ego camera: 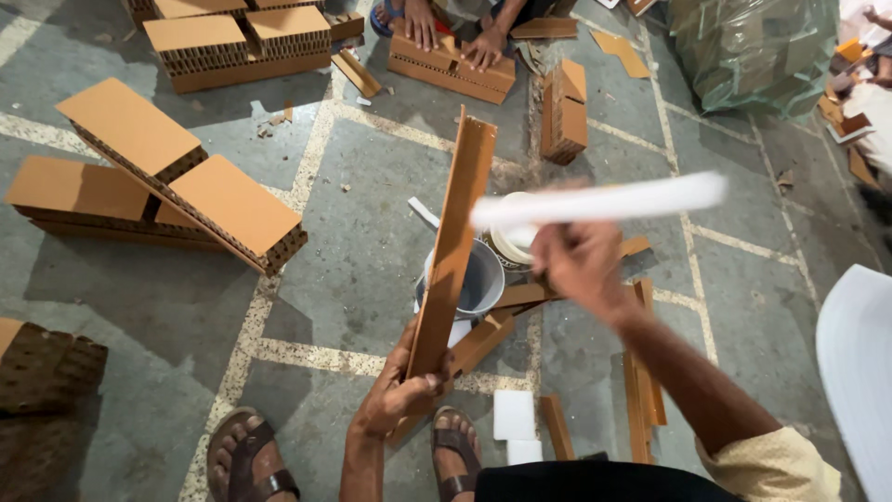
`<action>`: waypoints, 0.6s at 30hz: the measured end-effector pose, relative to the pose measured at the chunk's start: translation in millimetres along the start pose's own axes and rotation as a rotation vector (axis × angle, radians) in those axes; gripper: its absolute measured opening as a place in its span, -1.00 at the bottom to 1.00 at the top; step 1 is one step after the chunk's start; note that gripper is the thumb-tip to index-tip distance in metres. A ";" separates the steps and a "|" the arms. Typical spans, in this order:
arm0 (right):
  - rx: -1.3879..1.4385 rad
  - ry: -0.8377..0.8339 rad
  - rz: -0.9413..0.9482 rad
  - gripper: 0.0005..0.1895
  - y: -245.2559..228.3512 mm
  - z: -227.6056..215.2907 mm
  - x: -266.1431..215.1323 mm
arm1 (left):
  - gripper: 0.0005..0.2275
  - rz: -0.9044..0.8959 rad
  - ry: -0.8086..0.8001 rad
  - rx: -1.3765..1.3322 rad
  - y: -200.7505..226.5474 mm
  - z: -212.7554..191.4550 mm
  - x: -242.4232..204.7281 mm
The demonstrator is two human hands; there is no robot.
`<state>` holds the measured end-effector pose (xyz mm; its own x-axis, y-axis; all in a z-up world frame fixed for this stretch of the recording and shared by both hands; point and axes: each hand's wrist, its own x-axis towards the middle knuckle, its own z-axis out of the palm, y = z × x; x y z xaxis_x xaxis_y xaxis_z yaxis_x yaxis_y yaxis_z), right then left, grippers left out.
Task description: The person sits on a low stool and applies a white liquid from a bucket onto narrow cardboard strips using a white foam applicator. They repeatedly dip the applicator into the bucket and spread the liquid along the length of each strip, handling several pieces one at a time.
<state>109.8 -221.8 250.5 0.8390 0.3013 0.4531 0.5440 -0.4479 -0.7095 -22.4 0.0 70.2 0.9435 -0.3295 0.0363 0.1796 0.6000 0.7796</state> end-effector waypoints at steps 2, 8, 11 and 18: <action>0.181 0.124 -0.207 -0.89 -3.0 -16.4 35.2 | -0.14 0.003 -0.022 -0.028 -0.8 0.1 4.2; 0.029 0.119 -0.249 -0.89 -23.9 -12.6 71.0 | -0.14 0.019 -0.057 -0.068 0.0 1.9 0.2; 0.019 0.073 -0.283 -0.93 -22.9 -6.4 66.8 | -0.13 -0.003 -0.047 -0.016 -0.7 0.2 -0.6; -0.542 0.100 -0.360 -0.78 -5.8 -20.6 61.5 | -0.15 0.035 -0.020 -0.038 5.9 3.1 -2.6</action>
<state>158.5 -218.0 293.6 0.5864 0.4434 0.6780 0.6974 -0.7020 -0.1441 -24.6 2.1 76.7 0.9436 -0.3223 0.0760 0.1575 0.6389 0.7530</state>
